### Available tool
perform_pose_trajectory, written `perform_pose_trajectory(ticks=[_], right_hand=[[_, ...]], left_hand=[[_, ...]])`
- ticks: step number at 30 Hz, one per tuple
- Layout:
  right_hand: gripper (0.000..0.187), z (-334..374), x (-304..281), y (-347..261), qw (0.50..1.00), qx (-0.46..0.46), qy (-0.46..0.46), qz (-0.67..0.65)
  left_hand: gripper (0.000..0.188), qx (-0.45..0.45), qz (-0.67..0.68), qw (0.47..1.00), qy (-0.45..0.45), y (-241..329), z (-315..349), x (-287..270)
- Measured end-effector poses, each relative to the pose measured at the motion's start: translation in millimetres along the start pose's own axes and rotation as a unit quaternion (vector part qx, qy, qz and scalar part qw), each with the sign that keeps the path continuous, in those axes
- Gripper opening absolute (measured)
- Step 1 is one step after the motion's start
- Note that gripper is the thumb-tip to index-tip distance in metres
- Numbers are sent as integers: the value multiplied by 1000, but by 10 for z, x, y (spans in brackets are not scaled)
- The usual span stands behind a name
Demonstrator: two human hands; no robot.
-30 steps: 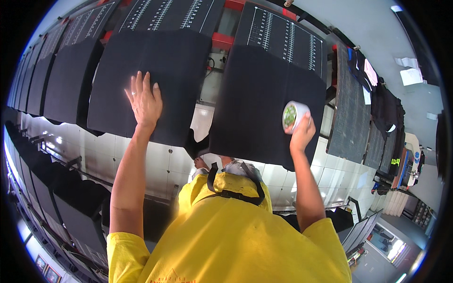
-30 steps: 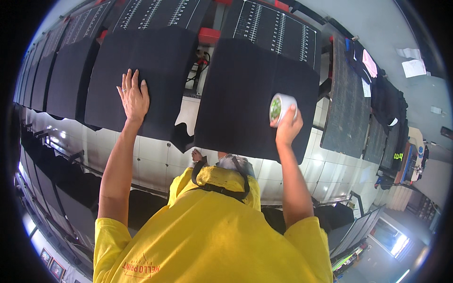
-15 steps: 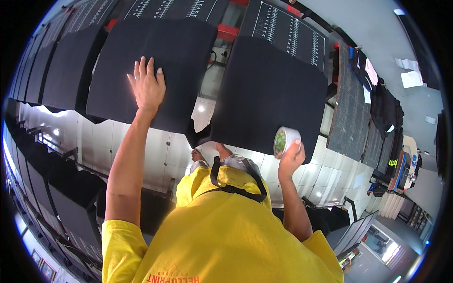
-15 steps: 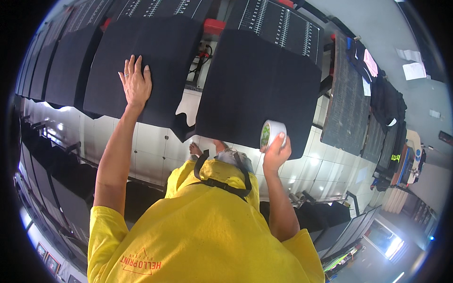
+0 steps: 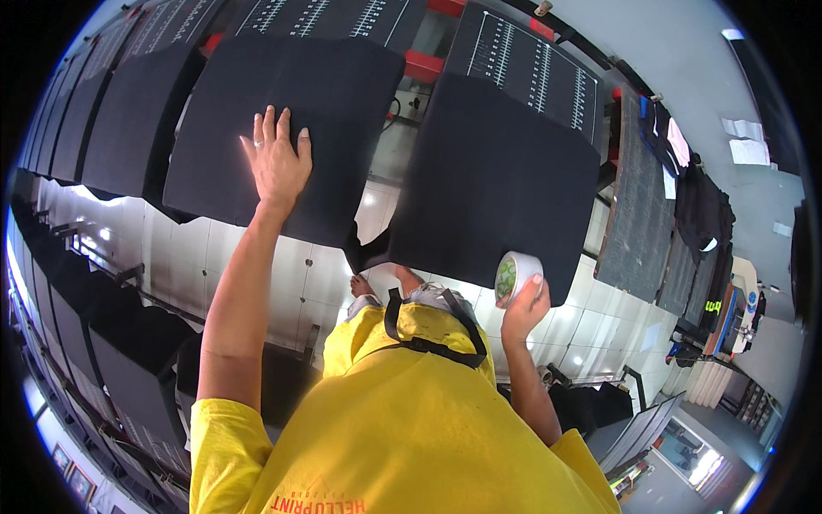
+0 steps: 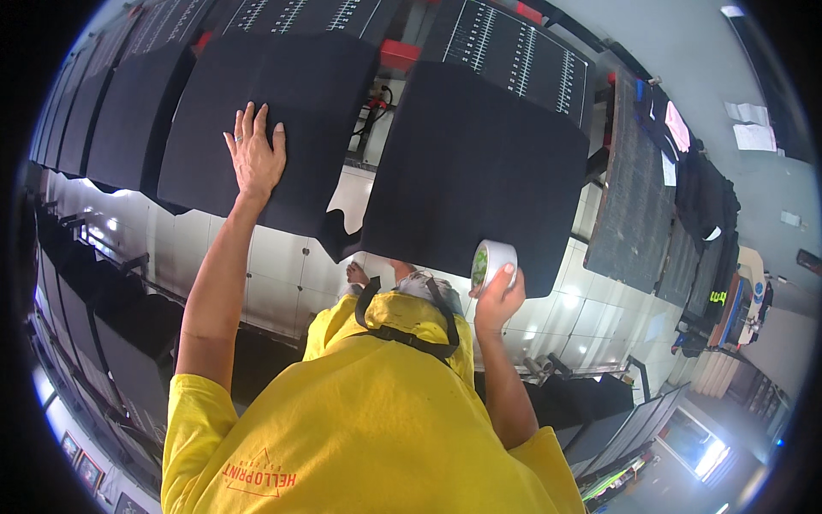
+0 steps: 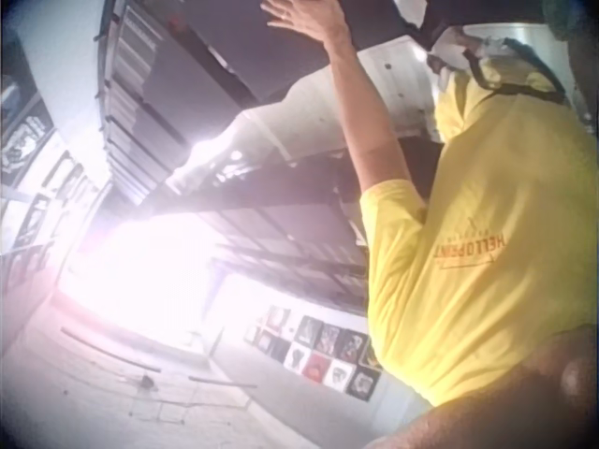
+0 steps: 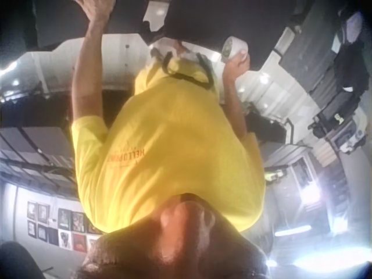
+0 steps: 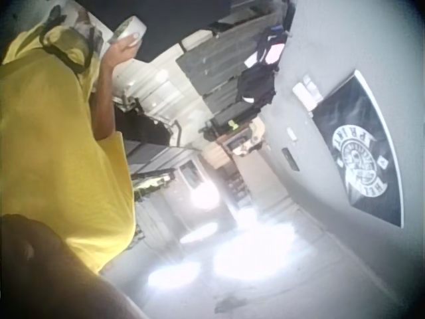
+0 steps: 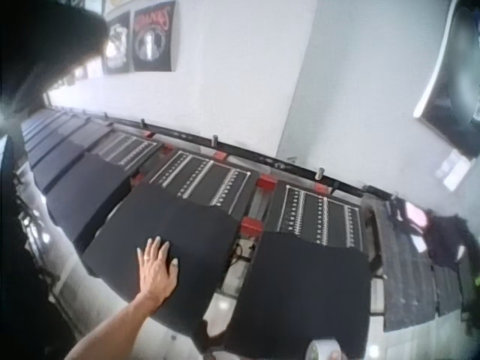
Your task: The person cleans a series of platens on a screen printing machine by applying adhesive with a roll and smoothing down the surface.
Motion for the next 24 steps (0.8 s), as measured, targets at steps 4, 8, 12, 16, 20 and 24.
perform_pose_trajectory(ticks=[4,8,12,16,20,24], right_hand=[[41,-452,112,-161,1000,-19,-2,25],[43,-852,160,-275,1000,-27,-15,-6],[44,-588,51,-118,999,-22,-29,37],[46,-356,84,-69,1000,-14,-8,21],[48,-635,164,-160,999,-10,-16,41],[48,-954,218,-261,999,-17,-14,32]], left_hand=[[55,3,11,1000,6,20,13,-60],[53,4,26,1000,9,3,-10,-30],[51,-7,25,1000,-2,-43,-25,-28],[50,4,21,1000,9,6,-6,-59],[50,-2,17,1000,0,-12,3,-36],[49,-1,18,1000,-3,-21,-1,-37]])
Point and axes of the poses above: each hand's wrist, its own z-axis away from the middle knuckle, its own x-axis out of the palm, y = z × x, the point moved 8 cm from there along -z, towards the middle knuckle, and after that the axes turned 14 degrees about -y, right-handed, at the moved point
